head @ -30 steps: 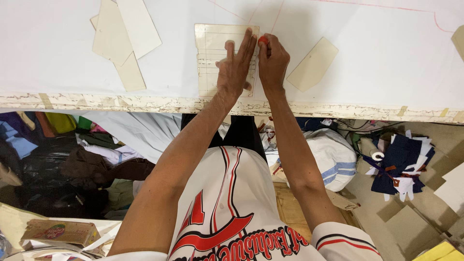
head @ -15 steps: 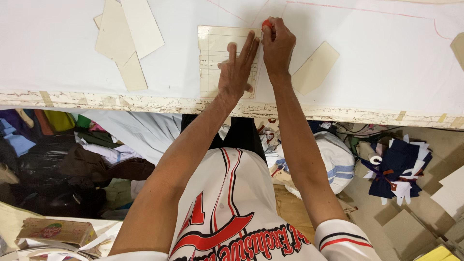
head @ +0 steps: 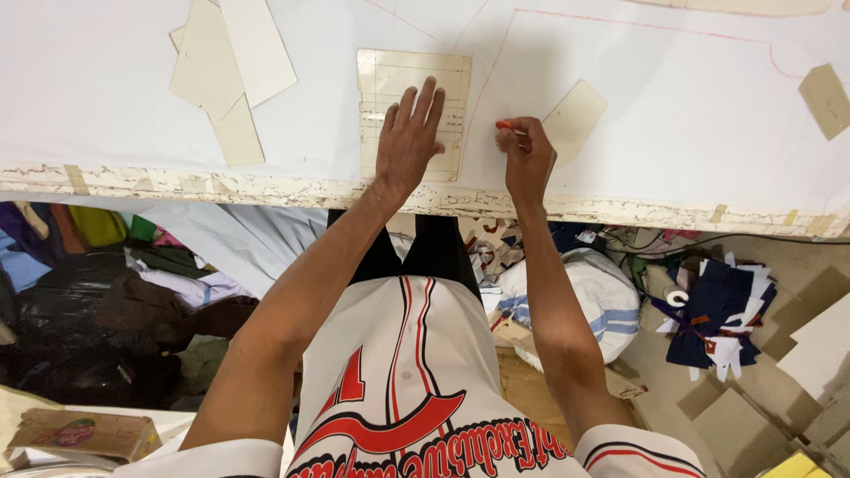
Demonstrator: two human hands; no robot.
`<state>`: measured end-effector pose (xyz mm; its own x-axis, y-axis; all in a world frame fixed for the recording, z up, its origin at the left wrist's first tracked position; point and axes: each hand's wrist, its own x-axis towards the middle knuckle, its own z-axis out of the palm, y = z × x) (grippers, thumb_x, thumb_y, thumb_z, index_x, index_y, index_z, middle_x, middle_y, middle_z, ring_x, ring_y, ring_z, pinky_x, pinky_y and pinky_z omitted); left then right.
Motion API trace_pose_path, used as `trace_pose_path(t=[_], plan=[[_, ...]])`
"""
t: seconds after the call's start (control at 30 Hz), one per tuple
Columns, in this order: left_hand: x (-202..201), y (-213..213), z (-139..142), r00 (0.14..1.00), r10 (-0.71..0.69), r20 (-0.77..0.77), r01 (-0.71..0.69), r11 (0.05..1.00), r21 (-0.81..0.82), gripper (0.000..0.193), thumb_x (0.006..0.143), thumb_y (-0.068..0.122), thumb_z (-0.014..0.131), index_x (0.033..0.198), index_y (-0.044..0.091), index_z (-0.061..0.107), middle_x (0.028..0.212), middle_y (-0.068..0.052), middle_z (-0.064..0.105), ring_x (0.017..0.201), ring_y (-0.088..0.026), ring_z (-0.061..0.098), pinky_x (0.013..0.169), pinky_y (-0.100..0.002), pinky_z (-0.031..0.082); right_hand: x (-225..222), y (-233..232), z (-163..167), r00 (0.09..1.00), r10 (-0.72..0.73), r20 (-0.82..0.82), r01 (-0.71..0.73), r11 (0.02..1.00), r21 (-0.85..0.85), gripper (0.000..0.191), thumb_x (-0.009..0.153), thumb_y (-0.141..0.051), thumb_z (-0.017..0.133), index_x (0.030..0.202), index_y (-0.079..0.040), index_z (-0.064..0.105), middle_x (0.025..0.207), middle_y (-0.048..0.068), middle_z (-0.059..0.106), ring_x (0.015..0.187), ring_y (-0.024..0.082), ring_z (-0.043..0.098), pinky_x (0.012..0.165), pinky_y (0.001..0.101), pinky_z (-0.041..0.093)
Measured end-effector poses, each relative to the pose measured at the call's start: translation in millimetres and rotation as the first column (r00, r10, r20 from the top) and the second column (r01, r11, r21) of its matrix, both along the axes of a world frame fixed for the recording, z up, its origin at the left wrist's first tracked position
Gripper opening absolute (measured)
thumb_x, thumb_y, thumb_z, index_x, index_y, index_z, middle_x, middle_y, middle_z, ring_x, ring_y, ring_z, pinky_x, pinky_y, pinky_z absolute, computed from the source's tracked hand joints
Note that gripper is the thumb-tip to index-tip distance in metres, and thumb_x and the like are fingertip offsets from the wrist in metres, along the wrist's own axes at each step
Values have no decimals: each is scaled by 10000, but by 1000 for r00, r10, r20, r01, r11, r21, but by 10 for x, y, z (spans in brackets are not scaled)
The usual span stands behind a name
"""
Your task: The person uses a piece of chalk to trace around several cardboard pattern templates laid onto a large sheet of white fabric on a cutting table.
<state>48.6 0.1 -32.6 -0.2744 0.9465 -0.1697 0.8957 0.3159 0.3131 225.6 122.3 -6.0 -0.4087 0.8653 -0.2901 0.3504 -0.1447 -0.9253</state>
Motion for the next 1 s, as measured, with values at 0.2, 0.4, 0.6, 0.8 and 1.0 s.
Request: trace_pose_path(t=[0.2, 0.4, 0.6, 0.8, 1.0], plan=[[-37, -3, 27, 995, 76, 68, -76, 997, 6, 1124, 666, 462, 894, 1605, 170, 349, 1676, -102, 173, 1518, -347, 226, 1230, -516, 318, -345, 234, -49, 993, 119, -13, -116, 984, 134, 144, 990, -12, 698, 1129, 25, 699, 980, 98, 749, 843, 115, 701, 767, 263, 586], [-111, -126, -49, 967, 124, 223, -155, 980, 127, 1048, 827, 401, 873, 1603, 5, 290, 1733, -125, 163, 1598, -298, 201, 1310, -482, 255, -1058, 321, 74, 949, 312, 30, -310, 917, 252, 82, 982, -27, 717, 1061, -19, 735, 1008, 70, 760, 882, 136, 743, 773, 267, 617], [-412, -341, -114, 962, 273, 23, -274, 959, 66, 957, 849, 404, 847, 1578, 40, 344, 1682, -109, 251, 1555, -257, 231, 1267, -519, 234, -1676, 80, 91, 924, 382, -2, -359, 871, 334, 59, 984, -25, 719, 1033, -37, 750, 994, 51, 760, 858, 146, 742, 746, 274, 613], [-555, -449, -92, 962, 272, -20, -271, 962, 30, 1057, 821, 574, 774, 1648, 132, 286, 1723, -9, 198, 1579, -182, 196, 1280, -504, 204, -2056, -54, 50, 904, 425, 40, -411, 842, 348, 65, 987, -31, 701, 1014, -49, 757, 976, 47, 771, 816, 128, 740, 700, 265, 604], [-629, -498, -126, 960, 277, -44, -272, 958, 87, 1050, 850, 710, 665, 1667, 204, 241, 1724, -72, 140, 1585, -269, 123, 1278, -555, 146, -2132, -165, 33, 908, 411, 81, -404, 810, 425, 63, 1001, -59, 676, 1052, -39, 708, 1000, 63, 768, 832, 135, 745, 677, 271, 596]])
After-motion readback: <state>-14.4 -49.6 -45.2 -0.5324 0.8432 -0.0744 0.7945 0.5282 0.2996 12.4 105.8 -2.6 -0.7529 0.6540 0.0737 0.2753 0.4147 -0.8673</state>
